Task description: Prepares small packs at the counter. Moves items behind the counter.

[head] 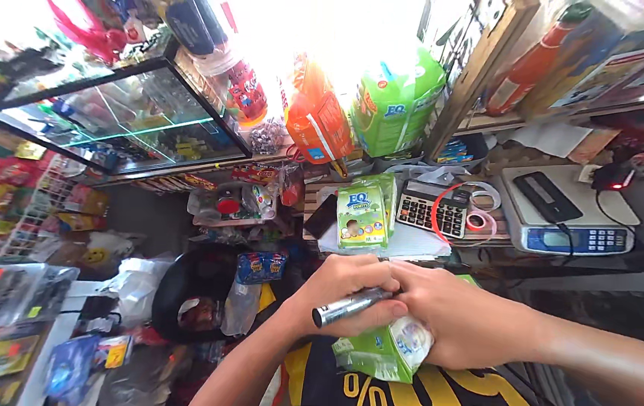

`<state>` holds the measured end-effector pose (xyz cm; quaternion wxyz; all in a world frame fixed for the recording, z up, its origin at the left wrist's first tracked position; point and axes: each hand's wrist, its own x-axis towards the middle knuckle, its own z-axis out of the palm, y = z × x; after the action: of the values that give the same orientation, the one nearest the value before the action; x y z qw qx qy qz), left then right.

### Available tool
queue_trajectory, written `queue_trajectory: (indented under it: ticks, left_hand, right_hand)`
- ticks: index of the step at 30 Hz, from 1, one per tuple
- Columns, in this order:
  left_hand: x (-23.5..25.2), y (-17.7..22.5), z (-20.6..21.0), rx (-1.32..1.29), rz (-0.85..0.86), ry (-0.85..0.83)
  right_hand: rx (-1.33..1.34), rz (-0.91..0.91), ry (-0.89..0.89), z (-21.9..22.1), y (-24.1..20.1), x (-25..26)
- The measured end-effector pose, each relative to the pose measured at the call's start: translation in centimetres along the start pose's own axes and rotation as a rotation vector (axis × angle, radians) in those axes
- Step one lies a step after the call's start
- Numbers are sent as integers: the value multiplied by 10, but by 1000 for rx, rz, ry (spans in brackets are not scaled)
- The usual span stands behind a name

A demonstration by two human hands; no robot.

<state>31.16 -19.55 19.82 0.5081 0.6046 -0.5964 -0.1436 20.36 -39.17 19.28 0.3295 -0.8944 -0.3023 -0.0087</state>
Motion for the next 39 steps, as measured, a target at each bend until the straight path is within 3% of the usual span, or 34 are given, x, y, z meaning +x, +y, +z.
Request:
queue_trajectory:
  ticks: [5,11,13,15,17,19,22,26,30,39]
  left_hand:
    - [-2,0,7,87,16,98]
    - [-9,27,11,-224,-159,259]
    - [-25,30,-3,-290,-225,543]
    - [-50,35,-57,-291,-232,926]
    - [-63,39,-93,-223,-154,1073]
    - [-62,34,-78,-253,-115,997]
    - [-23,14,-25,-298,-70,923]
    - [36,-5,24,-374,-41,874]
    - [49,-30,27,-256,-49,885]
    - [34,-25,23,-55,-297,870]
  right_hand:
    - [-21,-41,-17,2,1,5]
    - [-286,-97,124,7,-15,4]
    - [-272,2,114,4,-11,-5]
    - [-240,179,129,1,10,-24]
    - [-137,286,226,-6,35,-38]
    - [131,396,372,-9,43,-37]
    - [766,615,678,-4,46,-5]
    - [1267,610,857,10,43,47]
    - [1503,660,945,11,35,62]
    - [1582,702,1005,8,33,58]
